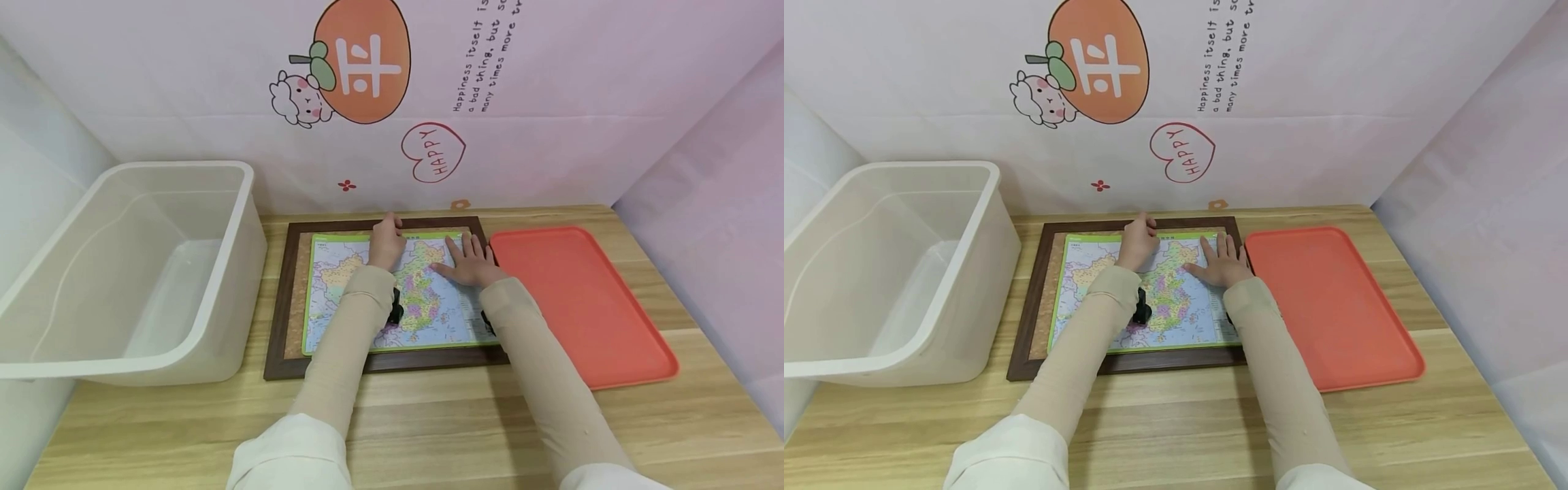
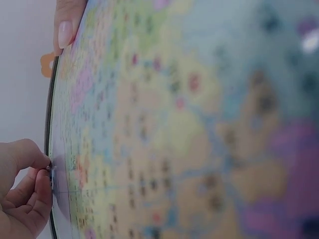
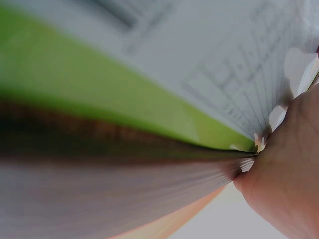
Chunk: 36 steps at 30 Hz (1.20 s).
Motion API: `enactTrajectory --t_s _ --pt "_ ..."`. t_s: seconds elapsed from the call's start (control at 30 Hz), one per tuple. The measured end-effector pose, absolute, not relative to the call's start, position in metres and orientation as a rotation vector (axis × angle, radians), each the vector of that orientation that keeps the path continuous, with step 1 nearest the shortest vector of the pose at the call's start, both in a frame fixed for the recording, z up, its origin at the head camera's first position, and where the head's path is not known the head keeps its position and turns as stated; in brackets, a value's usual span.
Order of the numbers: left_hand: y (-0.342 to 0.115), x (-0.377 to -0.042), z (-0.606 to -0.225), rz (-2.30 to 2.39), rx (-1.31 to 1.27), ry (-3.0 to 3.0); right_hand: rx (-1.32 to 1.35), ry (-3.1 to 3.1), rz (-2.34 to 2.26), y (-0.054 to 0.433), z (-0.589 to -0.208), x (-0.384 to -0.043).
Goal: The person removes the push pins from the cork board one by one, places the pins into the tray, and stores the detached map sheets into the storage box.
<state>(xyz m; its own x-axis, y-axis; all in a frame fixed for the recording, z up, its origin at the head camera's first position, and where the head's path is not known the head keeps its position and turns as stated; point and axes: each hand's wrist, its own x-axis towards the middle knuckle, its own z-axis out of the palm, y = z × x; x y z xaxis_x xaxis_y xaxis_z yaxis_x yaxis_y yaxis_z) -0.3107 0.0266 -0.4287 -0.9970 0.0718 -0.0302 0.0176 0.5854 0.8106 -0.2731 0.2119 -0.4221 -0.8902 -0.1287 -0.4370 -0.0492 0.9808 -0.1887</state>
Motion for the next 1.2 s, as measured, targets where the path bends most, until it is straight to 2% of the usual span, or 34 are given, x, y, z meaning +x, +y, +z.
enactTrajectory --t_s 0.6,1.2 --pt "0.0283 -0.3116 -0.4218 1.304 0.069 2.757 -0.121 2.663 -0.232 0.2119 -0.4206 -0.2737" --pt "0.0261 -0.3089 -0.4241 1.402 0.099 2.739 -0.124 2.659 -0.261 0.2117 -0.4198 -0.2713"
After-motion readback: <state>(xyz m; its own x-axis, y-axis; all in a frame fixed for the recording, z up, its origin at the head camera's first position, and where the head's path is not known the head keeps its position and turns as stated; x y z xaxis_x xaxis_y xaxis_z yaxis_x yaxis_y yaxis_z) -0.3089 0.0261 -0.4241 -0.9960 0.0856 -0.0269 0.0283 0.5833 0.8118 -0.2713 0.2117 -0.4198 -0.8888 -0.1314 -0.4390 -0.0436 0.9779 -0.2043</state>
